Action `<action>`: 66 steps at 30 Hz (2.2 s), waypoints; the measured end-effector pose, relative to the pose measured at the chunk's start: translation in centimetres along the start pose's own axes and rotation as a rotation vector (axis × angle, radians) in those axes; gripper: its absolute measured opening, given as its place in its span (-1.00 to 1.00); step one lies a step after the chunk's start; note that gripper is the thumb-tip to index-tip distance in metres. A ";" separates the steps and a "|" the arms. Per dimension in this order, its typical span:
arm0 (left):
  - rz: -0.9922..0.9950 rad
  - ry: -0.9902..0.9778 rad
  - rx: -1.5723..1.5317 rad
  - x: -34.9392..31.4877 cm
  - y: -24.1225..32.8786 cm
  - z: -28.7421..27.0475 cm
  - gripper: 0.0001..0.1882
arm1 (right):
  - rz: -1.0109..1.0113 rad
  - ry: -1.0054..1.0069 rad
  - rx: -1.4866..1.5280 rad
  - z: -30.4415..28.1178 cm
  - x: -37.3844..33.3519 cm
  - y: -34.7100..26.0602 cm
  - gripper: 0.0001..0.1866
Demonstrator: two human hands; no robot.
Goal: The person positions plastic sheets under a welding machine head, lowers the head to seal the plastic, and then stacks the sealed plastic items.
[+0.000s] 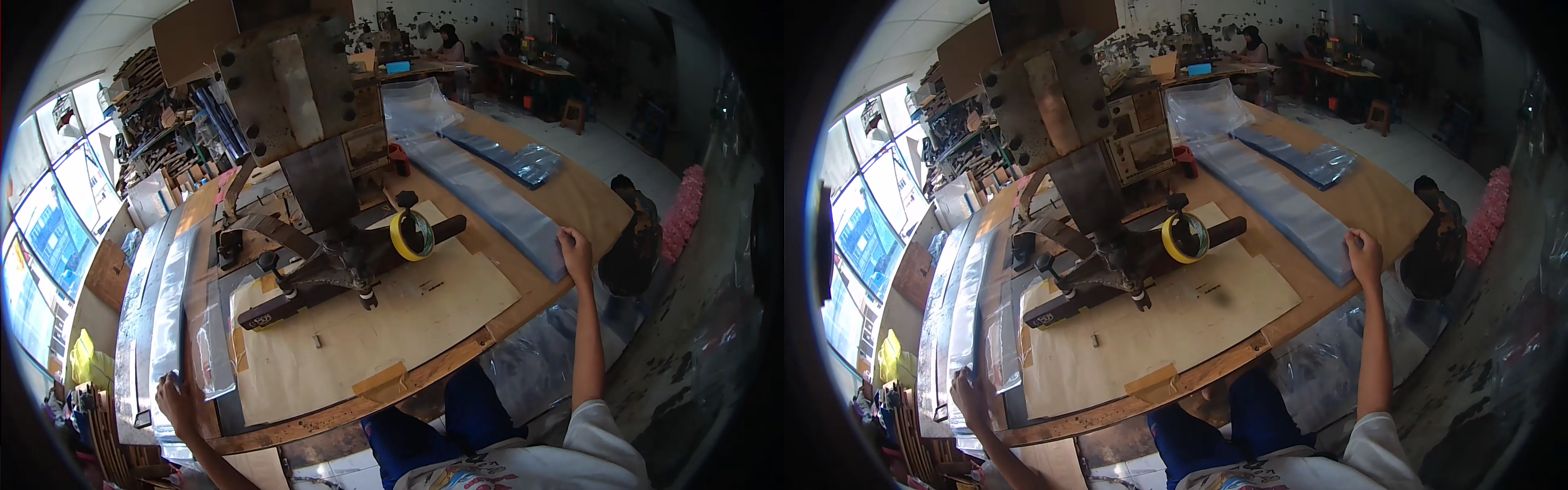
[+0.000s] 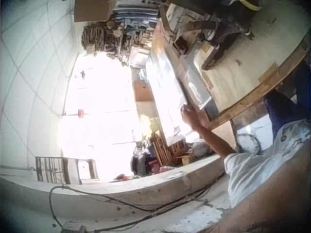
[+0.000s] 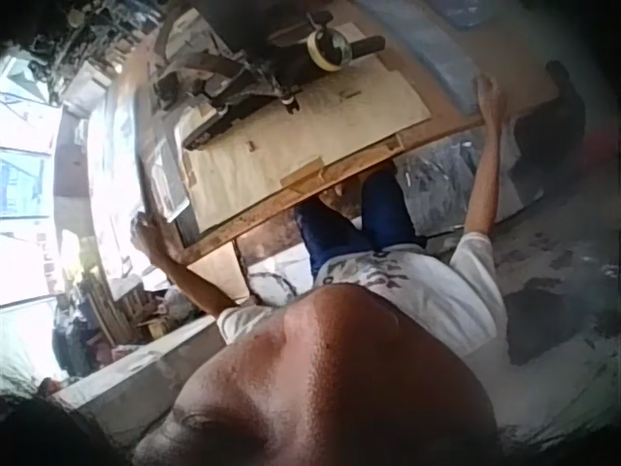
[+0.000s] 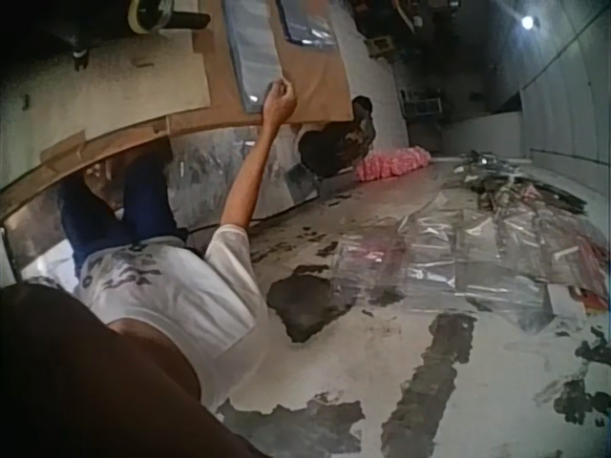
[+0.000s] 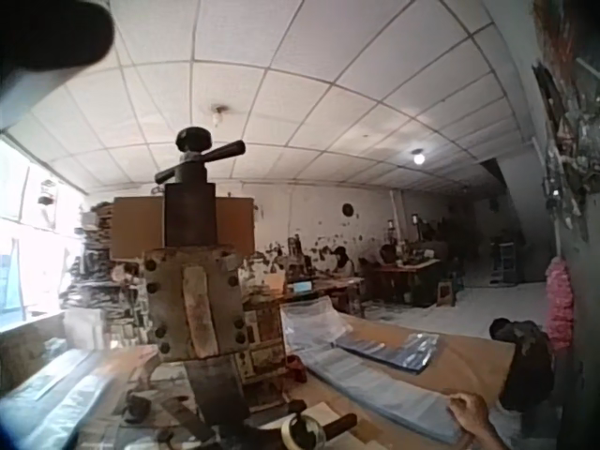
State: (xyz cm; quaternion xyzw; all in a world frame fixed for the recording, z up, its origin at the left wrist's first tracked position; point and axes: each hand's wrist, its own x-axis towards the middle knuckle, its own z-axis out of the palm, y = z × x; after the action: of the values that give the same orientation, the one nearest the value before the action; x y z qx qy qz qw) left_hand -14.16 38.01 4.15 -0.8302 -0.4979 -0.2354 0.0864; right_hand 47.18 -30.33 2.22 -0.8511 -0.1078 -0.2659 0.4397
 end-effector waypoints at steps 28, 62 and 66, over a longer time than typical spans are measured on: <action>0.065 -0.098 -0.114 -3.2 12.3 -5.5 -0.74 | -0.200 0.076 -0.002 0.9 2.3 5.6 -0.63; -0.349 -0.731 -2.022 -26.9 20.1 -5.5 -0.40 | -0.279 -1.331 0.905 2.8 -26.7 -25.7 -0.88; -0.376 -0.472 -2.486 -24.1 22.2 -6.4 -0.42 | -0.531 -1.245 0.745 1.8 -24.7 -21.8 -0.85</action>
State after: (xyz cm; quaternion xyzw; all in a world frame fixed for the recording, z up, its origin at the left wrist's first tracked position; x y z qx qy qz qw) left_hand -6.32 5.73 0.25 -0.2906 -0.0560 -0.3965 -0.8690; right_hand 18.06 -14.78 2.91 -0.5853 -0.6181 0.2190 0.4768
